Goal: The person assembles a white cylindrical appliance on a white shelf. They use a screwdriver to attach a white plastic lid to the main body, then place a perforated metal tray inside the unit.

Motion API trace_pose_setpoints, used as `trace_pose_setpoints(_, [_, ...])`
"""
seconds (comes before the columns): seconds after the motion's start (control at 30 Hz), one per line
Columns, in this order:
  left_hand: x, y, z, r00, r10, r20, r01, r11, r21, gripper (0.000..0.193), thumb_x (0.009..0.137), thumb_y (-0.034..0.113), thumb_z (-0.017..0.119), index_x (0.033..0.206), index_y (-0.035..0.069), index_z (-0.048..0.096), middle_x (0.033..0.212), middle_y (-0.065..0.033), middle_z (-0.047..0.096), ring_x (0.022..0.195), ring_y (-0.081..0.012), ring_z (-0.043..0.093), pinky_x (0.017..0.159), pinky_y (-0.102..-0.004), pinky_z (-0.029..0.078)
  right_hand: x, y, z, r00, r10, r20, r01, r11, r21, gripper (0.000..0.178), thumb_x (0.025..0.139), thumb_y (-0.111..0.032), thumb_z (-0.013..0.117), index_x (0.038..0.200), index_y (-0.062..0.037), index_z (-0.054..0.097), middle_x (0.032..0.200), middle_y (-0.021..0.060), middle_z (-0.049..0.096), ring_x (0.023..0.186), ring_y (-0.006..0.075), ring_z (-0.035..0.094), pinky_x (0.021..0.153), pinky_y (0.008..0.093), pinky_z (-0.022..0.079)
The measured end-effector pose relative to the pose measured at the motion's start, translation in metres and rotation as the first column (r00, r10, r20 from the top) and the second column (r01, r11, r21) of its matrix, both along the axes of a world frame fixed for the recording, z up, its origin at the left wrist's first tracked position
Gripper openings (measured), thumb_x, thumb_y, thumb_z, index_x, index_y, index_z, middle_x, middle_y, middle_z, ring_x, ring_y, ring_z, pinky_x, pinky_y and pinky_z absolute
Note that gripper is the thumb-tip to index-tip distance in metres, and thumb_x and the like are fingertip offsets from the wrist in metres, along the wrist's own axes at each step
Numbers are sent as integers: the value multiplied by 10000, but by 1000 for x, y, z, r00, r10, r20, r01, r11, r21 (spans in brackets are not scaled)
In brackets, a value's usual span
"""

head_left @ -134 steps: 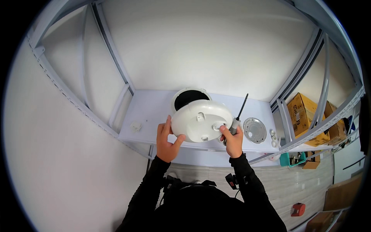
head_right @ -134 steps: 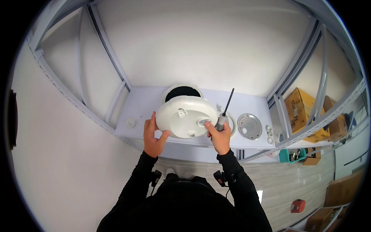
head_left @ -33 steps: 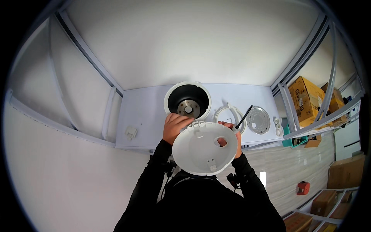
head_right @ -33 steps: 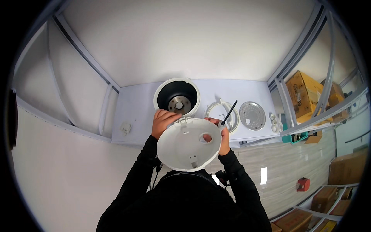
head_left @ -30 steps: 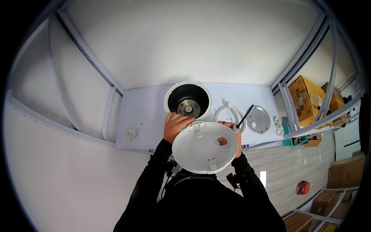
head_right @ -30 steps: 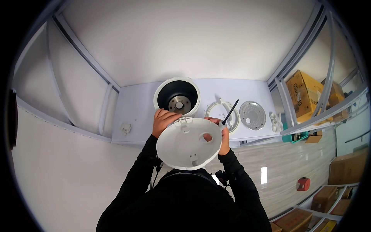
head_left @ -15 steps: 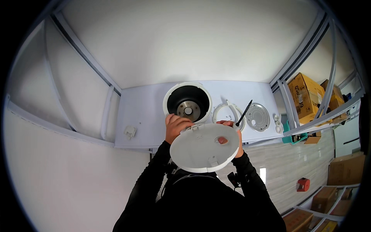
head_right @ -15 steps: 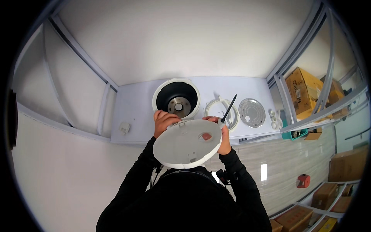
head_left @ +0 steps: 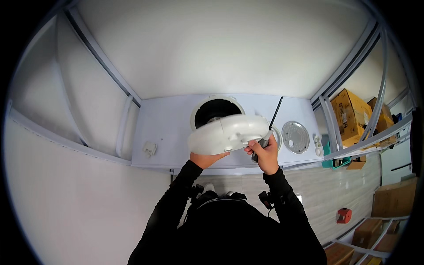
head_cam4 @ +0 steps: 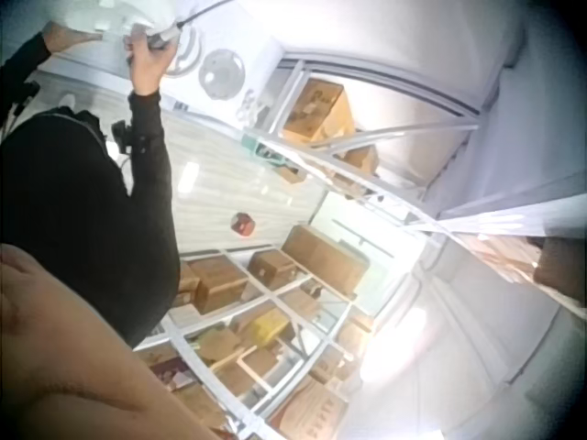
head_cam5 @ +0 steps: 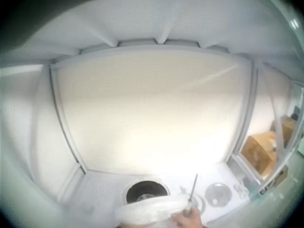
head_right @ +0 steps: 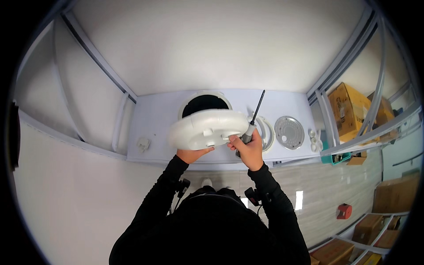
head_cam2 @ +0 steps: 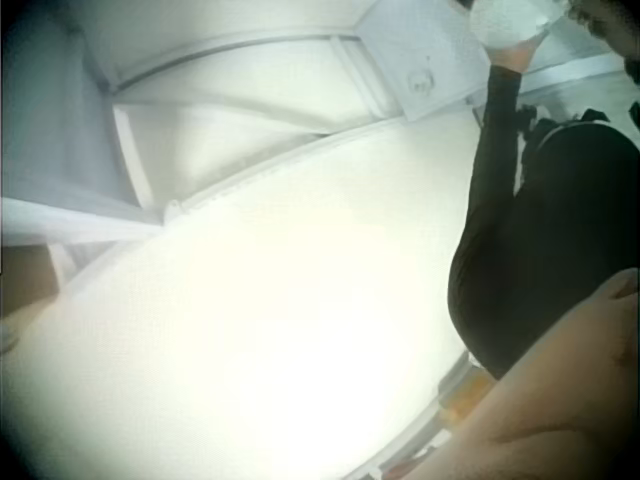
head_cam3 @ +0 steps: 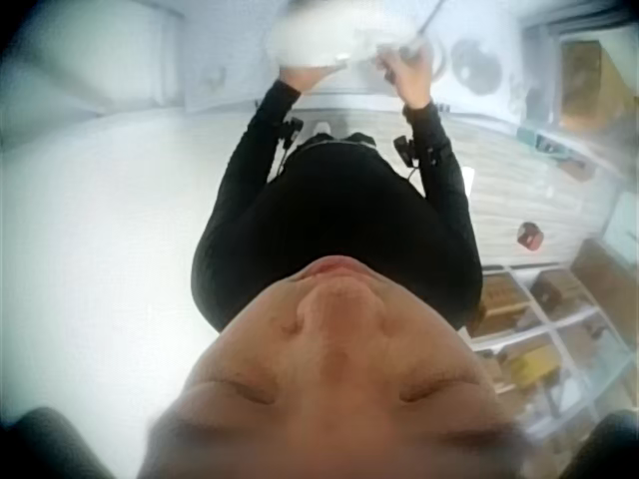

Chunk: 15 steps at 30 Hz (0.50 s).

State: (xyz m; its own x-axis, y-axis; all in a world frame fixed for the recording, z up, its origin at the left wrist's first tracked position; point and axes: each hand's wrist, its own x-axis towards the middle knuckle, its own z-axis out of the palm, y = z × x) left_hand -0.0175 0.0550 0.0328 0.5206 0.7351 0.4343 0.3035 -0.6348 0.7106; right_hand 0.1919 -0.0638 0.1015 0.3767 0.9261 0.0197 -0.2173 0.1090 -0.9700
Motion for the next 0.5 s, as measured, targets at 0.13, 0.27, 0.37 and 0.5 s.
trace_pose_setpoints(0.13, [2,-3,22,993,-28,116,47,986,-160,659,631,316,967,1170,63,685,1115,-112,733,1041,-289,701,884,-415,558,3,11,2,999,-33,-5,33,999,-21,304,932,-121,749,1150,0,575,928,90,689,680,140,672,582,272,531])
trace_pose_setpoints(0.27, [7,-11,30,977,116,177,-87,983,-162,928,564,299,997,1327,29,543,1259,-160,614,1234,-336,553,1022,-460,477,4,20,6,997,-78,-9,78,997,-8,280,928,-136,765,1107,-2,597,878,80,685,627,129,648,548,265,515])
trace_pose_setpoints(0.37, [6,-11,10,940,276,199,-276,961,-28,1170,531,300,1009,1454,11,352,1420,-215,409,1361,-395,377,1120,-505,385,2,32,8,998,-56,39,57,998,-34,269,946,-167,747,1122,-23,603,880,58,678,615,123,629,556,259,499])
trace_pose_setpoints(0.5, [6,-3,-6,917,235,322,-192,968,-160,1333,527,306,1013,1519,5,175,1505,-238,210,1403,-422,284,1162,-525,333,-3,43,8,995,-67,80,71,996,-53,298,945,-221,774,1110,-25,621,838,41,675,590,109,606,540,246,483])
